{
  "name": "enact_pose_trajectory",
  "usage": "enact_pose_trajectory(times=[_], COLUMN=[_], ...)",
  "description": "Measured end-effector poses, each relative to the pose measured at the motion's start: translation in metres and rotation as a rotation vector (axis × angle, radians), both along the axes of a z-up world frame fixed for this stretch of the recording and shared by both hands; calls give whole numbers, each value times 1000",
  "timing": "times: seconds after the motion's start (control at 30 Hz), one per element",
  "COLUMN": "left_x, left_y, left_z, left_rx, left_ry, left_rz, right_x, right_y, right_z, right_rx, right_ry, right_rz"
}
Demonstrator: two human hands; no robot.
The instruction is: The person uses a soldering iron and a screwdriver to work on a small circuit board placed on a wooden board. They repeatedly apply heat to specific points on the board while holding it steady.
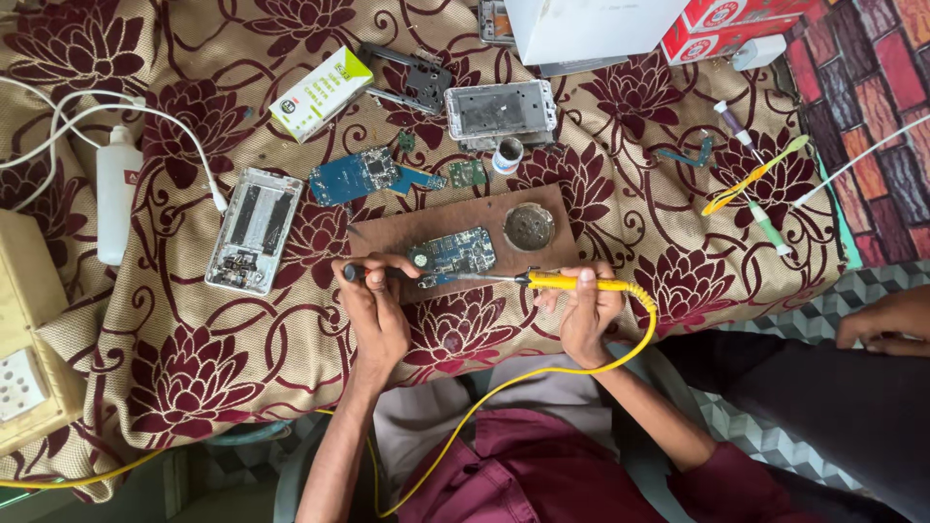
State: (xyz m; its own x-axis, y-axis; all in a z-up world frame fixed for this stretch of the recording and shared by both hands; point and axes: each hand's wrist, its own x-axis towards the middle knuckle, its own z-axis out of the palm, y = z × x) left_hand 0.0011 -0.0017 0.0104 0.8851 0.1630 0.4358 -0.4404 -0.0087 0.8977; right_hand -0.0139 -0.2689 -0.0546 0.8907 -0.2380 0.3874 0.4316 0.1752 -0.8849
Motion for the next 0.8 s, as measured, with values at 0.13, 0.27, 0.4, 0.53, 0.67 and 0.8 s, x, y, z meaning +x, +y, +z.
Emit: enact_pose_trajectory(times=[0.13,0.27,0.4,0.53,0.67,0.8], left_x=[-2,-1,-1,-1,1,0], left_y=[0,1,0,-2,2,0], left_z=[1,-10,-6,-2,-1,1], left_rx=[-5,0,-31,-53,-3,-23], left_ry=[17,18,1,6,-14,-25], left_rz=[1,11,3,4,-4,-12], right_x=[5,8,17,21,23,20], right_y=[-1,-27,-54,-64,-57,-52], right_z=[17,33,58,67,61,62], right_rx=[80,92,-93,-255,-273,-415], right_ry=[36,23,-51,36,-76,-61], right_rz=[-143,-201,-360,-403,-264,-281])
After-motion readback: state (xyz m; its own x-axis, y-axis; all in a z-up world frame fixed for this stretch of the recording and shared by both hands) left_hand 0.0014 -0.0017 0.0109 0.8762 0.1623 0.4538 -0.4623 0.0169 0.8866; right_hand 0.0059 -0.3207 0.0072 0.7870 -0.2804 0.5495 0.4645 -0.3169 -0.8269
